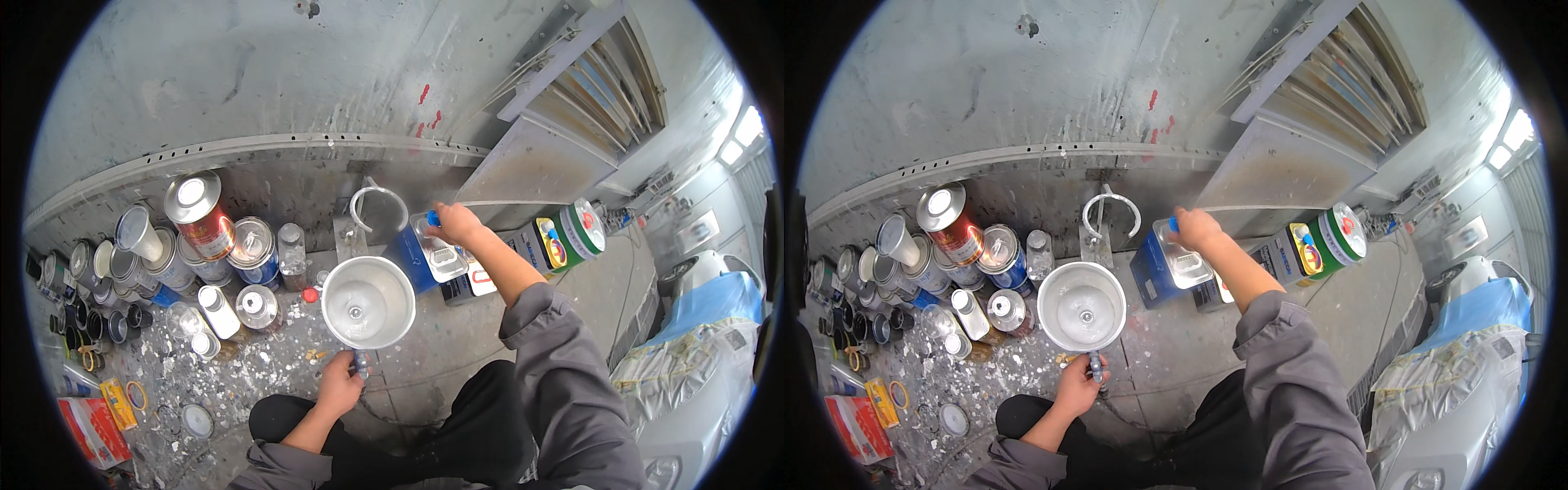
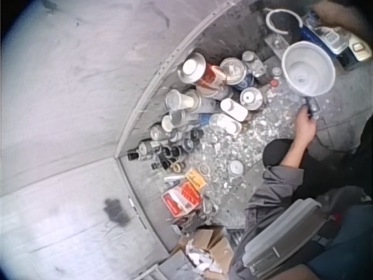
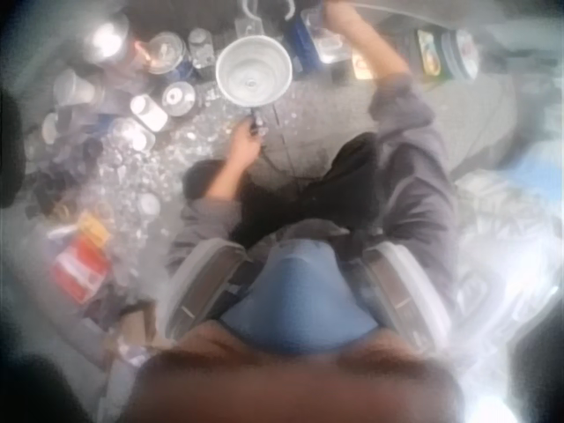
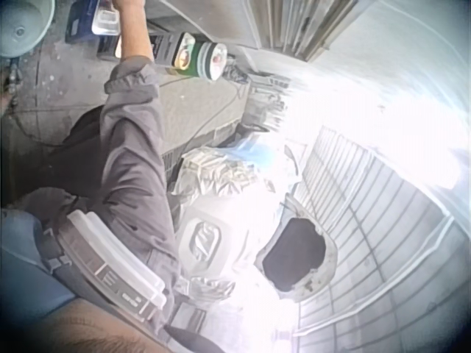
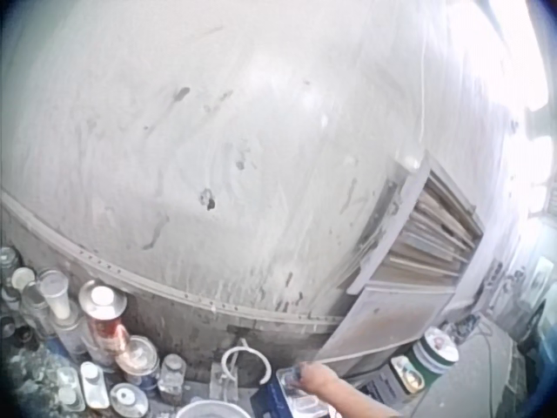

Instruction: The person uses a spray gun to apply white paint to a car bumper that is masked with plastic and tape. They move around the bumper to cover different areas, then refill the spray gun from a paint can and clean the gun with a cloth.

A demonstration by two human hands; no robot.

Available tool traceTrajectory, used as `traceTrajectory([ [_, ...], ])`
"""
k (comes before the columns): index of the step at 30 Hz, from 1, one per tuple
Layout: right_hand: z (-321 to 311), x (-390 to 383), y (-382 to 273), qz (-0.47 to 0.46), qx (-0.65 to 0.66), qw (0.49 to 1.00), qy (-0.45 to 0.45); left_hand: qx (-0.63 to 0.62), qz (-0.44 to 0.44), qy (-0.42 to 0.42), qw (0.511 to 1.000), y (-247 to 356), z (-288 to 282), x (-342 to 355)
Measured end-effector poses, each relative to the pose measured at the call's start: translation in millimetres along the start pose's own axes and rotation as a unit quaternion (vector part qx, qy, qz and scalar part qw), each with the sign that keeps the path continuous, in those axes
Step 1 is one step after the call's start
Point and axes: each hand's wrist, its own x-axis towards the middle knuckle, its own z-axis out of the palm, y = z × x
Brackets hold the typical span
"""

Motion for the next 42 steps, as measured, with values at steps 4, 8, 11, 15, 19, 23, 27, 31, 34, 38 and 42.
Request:
traceTrajectory([
  [4, -11.3, -2.3, 7.3, -0.094, -0.035, 0.995, -0.018, 0.045, 0.021, -0.004, 0.999, -0.5, -4.2, 1.5],
  [8, 4.8, 6.6, 19.9, -0.057, 0.025, 0.998, -0.025, 0.011, 0.019, -0.011, 1.000, 0.0, 2.0, 1.1],
  [11, -5.9, 11.0, -8.4, 0.058, 0.088, 0.992, -0.072, -0.004, 0.011, -0.037, 0.999, -0.8, -3.7, 4.0],
  [15, 11.5, -2.1, -3.0, 0.184, 0.198, 0.963, -0.005, 0.057, 0.155, -0.012, 0.986, -29.3, 14.8, 16.0],
  [19, 30.5, -47.3, 9.1, 0.114, 0.150, 0.982, 0.036, -0.023, 0.115, -0.015, 0.993, -1.4, 29.4, 17.6],
  [23, 12.6, -116.4, 90.1, 0.144, 0.204, 0.966, 0.072, -0.019, 0.078, 0.003, 0.997, 4.3, 32.8, 23.3],
  [27, 62.9, -153.4, 292.3, 0.319, 0.128, 0.927, 0.150, -0.001, 0.093, -0.022, 0.995, -8.1, 49.3, 28.7],
  [31, 67.7, -137.6, 375.4, 0.325, 0.055, 0.940, 0.087, 0.027, 0.056, 0.023, 0.998, 19.8, 68.3, 19.2],
  [34, 66.1, -112.2, 396.4, 0.260, 0.081, 0.962, 0.017, 0.089, 0.031, 0.055, 0.994, 41.2, 83.7, 5.3],
  [38, 50.4, -91.9, 413.7, 0.238, 0.129, 0.960, -0.069, 0.110, 0.020, 0.099, 0.989, 51.3, 111.6, -13.6],
  [42, 43.4, -85.7, 412.2, 0.223, 0.117, 0.964, -0.083, 0.165, 0.049, 0.076, 0.982, 45.5, 126.8, -11.8],
])
